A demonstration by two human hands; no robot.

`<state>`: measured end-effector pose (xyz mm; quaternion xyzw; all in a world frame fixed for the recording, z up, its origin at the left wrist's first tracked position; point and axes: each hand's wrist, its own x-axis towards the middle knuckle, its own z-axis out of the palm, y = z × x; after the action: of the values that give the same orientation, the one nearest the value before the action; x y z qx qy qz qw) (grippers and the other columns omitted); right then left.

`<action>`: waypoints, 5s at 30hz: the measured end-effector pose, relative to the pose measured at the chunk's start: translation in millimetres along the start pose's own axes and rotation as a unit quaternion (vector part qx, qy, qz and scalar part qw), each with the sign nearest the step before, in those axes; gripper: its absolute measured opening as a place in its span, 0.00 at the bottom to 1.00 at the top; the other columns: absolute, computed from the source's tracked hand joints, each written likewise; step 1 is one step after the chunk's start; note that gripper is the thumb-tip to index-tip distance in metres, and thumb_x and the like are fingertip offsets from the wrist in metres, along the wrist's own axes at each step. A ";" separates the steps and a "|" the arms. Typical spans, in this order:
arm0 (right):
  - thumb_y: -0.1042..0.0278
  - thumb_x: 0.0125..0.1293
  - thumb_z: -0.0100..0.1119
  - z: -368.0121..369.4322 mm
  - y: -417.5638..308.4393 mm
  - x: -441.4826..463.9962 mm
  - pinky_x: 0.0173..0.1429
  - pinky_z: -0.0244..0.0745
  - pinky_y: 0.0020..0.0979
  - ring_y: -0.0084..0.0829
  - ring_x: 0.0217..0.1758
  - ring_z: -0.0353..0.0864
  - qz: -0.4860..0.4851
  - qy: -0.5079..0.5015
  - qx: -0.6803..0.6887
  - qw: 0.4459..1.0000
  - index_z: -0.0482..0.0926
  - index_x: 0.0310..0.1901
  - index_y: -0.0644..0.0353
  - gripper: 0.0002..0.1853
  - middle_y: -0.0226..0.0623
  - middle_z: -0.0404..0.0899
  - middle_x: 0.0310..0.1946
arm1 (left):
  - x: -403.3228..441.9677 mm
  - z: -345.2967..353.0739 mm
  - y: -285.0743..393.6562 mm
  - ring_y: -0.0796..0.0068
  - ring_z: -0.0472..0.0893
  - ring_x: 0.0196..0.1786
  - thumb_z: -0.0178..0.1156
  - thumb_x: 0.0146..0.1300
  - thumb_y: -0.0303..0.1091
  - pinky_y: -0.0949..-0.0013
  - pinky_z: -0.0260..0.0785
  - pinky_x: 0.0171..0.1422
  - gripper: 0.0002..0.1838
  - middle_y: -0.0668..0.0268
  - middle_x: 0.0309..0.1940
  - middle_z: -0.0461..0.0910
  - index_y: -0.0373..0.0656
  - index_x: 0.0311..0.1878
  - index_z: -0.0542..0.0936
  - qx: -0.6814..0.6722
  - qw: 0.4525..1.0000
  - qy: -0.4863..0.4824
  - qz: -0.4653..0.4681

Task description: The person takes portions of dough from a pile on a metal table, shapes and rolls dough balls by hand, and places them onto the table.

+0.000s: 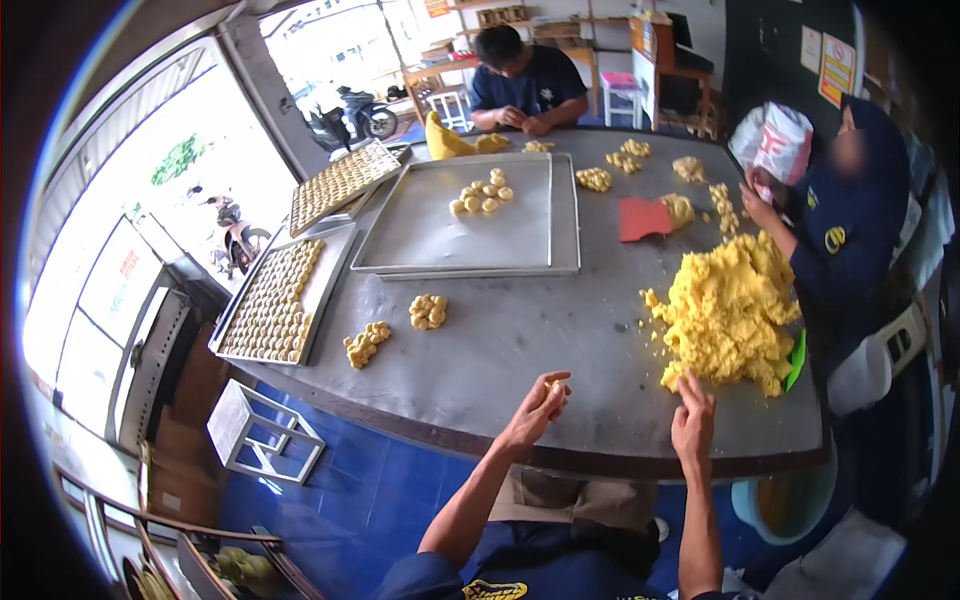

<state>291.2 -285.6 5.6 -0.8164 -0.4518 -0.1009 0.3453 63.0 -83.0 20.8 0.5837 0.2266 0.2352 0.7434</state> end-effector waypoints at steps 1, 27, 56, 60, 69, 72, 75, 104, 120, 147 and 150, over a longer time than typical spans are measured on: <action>0.87 0.59 0.51 8.7 10.1 -5.2 0.61 0.74 0.38 0.47 0.62 0.76 -0.002 0.041 0.052 0.998 0.80 0.59 0.64 0.25 0.42 0.73 0.69 | -1.7 -5.9 -3.5 0.85 0.67 0.37 0.46 0.81 0.49 0.78 0.62 0.40 0.18 0.72 0.40 0.70 0.43 0.49 0.75 0.034 0.999 -0.009 -0.014; 0.70 0.74 0.56 6.3 2.3 -11.5 0.44 0.76 0.32 0.35 0.49 0.80 0.131 0.111 0.120 0.978 0.78 0.52 0.62 0.10 0.43 0.78 0.50 | 66.7 -13.1 -13.8 0.59 0.73 0.51 0.50 0.72 0.42 0.53 0.58 0.57 0.13 0.60 0.41 0.77 0.43 0.45 0.76 0.628 0.738 0.170 0.183; 0.71 0.69 0.57 14.9 8.4 -15.5 0.73 0.64 0.46 0.53 0.69 0.66 0.115 0.054 0.031 0.991 0.68 0.70 0.64 0.28 0.53 0.69 0.66 | 112.3 -246.4 41.9 0.44 0.77 0.54 0.73 0.52 0.50 0.45 0.74 0.56 0.27 0.50 0.56 0.74 0.50 0.53 0.80 0.610 0.704 0.363 0.028; 0.71 0.67 0.60 20.2 9.6 -16.1 0.74 0.62 0.48 0.54 0.70 0.65 0.107 0.070 -0.002 0.992 0.67 0.71 0.65 0.30 0.53 0.66 0.68 | 118.7 -217.7 33.5 0.60 0.86 0.37 0.76 0.50 0.39 0.60 0.82 0.41 0.26 0.52 0.41 0.84 0.43 0.52 0.81 0.466 0.823 0.324 0.016; 0.68 0.58 0.73 17.7 1.4 18.2 0.67 0.65 0.48 0.54 0.61 0.73 0.071 0.048 -0.018 0.996 0.72 0.66 0.70 0.35 0.54 0.76 0.59 | 69.6 -55.9 28.9 0.58 0.84 0.52 0.65 0.66 0.34 0.60 0.77 0.57 0.18 0.55 0.53 0.84 0.44 0.59 0.83 0.503 0.848 0.041 0.162; 0.72 0.56 0.72 14.6 7.6 22.6 0.65 0.68 0.47 0.53 0.59 0.73 0.104 0.016 -0.005 0.994 0.77 0.62 0.70 0.31 0.53 0.79 0.55 | 68.1 -46.8 8.8 0.55 0.80 0.58 0.59 0.70 0.30 0.56 0.74 0.60 0.17 0.54 0.57 0.81 0.45 0.60 0.82 0.434 0.880 0.084 0.175; 0.76 0.54 0.69 26.5 16.2 21.3 0.62 0.71 0.46 0.52 0.56 0.75 0.116 0.044 -0.012 0.992 0.80 0.59 0.69 0.27 0.51 0.80 0.53 | 57.8 -30.9 10.0 0.57 0.77 0.60 0.60 0.70 0.34 0.57 0.74 0.60 0.20 0.57 0.59 0.76 0.51 0.64 0.78 0.511 0.820 0.069 0.248; 0.75 0.64 0.63 7.6 24.6 19.7 0.58 0.71 0.47 0.53 0.52 0.75 0.056 -0.053 -0.053 0.996 0.75 0.64 0.65 0.25 0.52 0.78 0.46 | 76.6 -62.4 3.0 0.50 0.79 0.54 0.60 0.66 0.32 0.53 0.74 0.58 0.13 0.53 0.51 0.80 0.42 0.53 0.80 0.501 0.830 0.207 0.132; 0.79 0.65 0.59 -13.9 11.0 10.0 0.59 0.71 0.46 0.53 0.52 0.74 0.055 -0.032 -0.069 0.996 0.73 0.64 0.71 0.25 0.51 0.76 0.51 | 70.1 -87.5 13.4 0.59 0.86 0.44 0.55 0.67 0.34 0.58 0.77 0.49 0.15 0.53 0.41 0.87 0.37 0.52 0.78 0.267 0.941 0.207 0.000; 0.80 0.61 0.63 -4.3 -5.3 2.3 0.60 0.69 0.47 0.51 0.56 0.73 0.056 0.004 -0.041 0.998 0.82 0.50 0.64 0.15 0.46 0.78 0.51 | 85.7 -91.7 8.3 0.66 0.86 0.34 0.66 0.65 0.39 0.65 0.78 0.41 0.12 0.57 0.31 0.87 0.39 0.43 0.86 0.276 0.924 0.259 0.058; 0.79 0.62 0.63 2.0 0.2 -3.6 0.60 0.70 0.46 0.50 0.55 0.75 0.060 0.032 -0.041 0.997 0.82 0.53 0.64 0.16 0.47 0.79 0.49 | 82.6 -86.4 12.3 0.58 0.85 0.39 0.68 0.63 0.38 0.59 0.77 0.46 0.12 0.55 0.34 0.85 0.39 0.41 0.84 0.371 0.868 0.298 0.142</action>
<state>289.0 -286.7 2.3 -0.8519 -0.3864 -0.1243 0.3310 74.1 36.1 9.0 0.7446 0.4225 0.3996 0.3276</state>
